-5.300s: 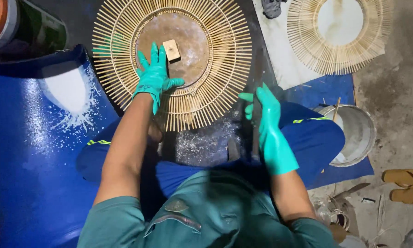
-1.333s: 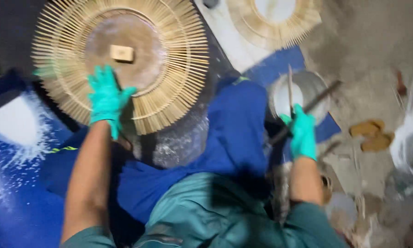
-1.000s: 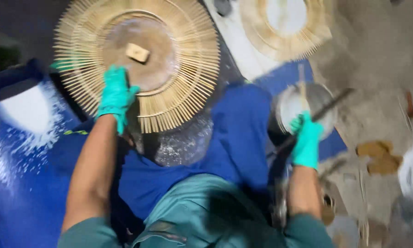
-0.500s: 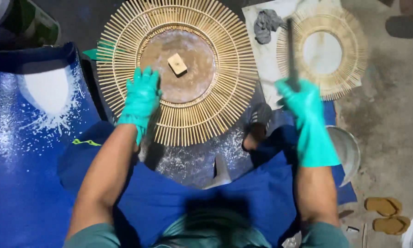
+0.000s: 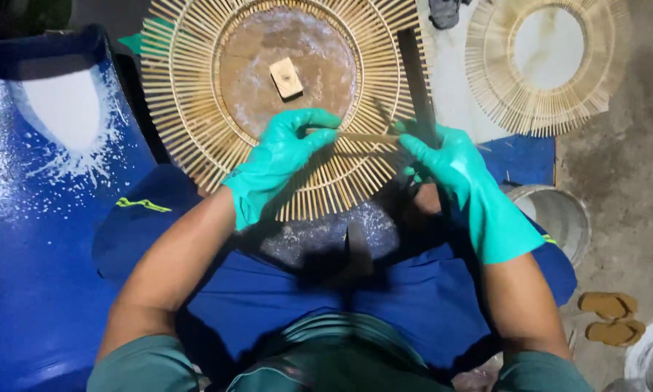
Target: The recorder is assembling and cleaning circular bamboo lampshade components using a brush and adhesive.
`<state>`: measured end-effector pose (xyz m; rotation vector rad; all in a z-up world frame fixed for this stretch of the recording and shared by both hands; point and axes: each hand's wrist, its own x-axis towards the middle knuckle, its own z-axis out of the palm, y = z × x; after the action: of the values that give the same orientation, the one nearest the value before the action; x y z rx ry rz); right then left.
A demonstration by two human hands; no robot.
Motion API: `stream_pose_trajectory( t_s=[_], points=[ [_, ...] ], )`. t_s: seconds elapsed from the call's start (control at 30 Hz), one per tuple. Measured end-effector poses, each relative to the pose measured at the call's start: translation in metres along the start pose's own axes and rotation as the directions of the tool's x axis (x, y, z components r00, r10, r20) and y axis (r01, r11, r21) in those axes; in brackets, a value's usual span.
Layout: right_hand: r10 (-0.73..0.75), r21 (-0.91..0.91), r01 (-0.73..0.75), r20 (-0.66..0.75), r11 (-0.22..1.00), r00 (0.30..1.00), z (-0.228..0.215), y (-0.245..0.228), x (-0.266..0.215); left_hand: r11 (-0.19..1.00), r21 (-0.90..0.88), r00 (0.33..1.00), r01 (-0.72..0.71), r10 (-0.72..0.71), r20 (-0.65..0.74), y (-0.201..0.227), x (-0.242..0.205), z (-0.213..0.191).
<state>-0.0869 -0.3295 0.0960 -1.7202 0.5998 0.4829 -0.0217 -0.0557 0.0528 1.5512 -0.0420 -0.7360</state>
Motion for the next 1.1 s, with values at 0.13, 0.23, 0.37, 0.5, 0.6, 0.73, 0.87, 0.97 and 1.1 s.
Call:
stream_pose_trajectory(
  t_s=[0.13,0.23,0.37,0.5,0.6,0.73,0.87,0.97,1.1],
  points=[
    [0.142,0.006,-0.142,-0.027,0.99,0.989,-0.002,0.025,0.001,0.989,-0.077,0.991,-0.126,0.13,0.044,-0.005,-0.002,-0.003],
    [0.095,-0.083,-0.105,-0.113,0.991,0.989,-0.026,0.038,0.006,0.922,0.38,0.995,-0.076,0.093,-0.025,-0.02,0.008,-0.035],
    [0.087,-0.272,-0.154,-0.243,0.95,0.966,-0.064,0.059,0.011,0.346,0.925,0.916,-0.156,0.401,0.005,-0.061,0.018,-0.063],
    [0.156,-0.312,-0.262,-0.326,0.913,0.932,-0.069,0.054,0.012,0.342,0.94,0.984,-0.002,0.17,-0.06,-0.065,0.024,-0.065],
    [0.056,-0.372,-0.149,-0.25,0.916,0.967,-0.071,0.102,0.05,0.363,0.931,0.992,0.047,0.09,-0.085,-0.052,0.025,-0.062],
    [0.053,-0.288,-0.095,-0.148,0.953,0.987,-0.045,0.101,0.054,0.348,0.937,0.997,0.021,0.068,-0.048,-0.055,0.024,-0.068],
    [0.156,-0.123,-0.172,-0.135,0.977,0.979,-0.039,0.096,0.056,0.369,0.929,0.996,0.016,0.077,-0.047,-0.049,0.024,-0.068],
    [0.163,-0.101,-0.178,-0.145,0.979,0.976,-0.036,0.098,0.052,0.364,0.931,0.997,0.034,0.055,-0.058,-0.047,0.022,-0.066],
    [0.17,-0.082,-0.182,-0.131,0.98,0.977,-0.035,0.092,0.049,0.368,0.929,0.996,0.034,0.066,-0.062,-0.052,0.025,-0.069]
  ],
)
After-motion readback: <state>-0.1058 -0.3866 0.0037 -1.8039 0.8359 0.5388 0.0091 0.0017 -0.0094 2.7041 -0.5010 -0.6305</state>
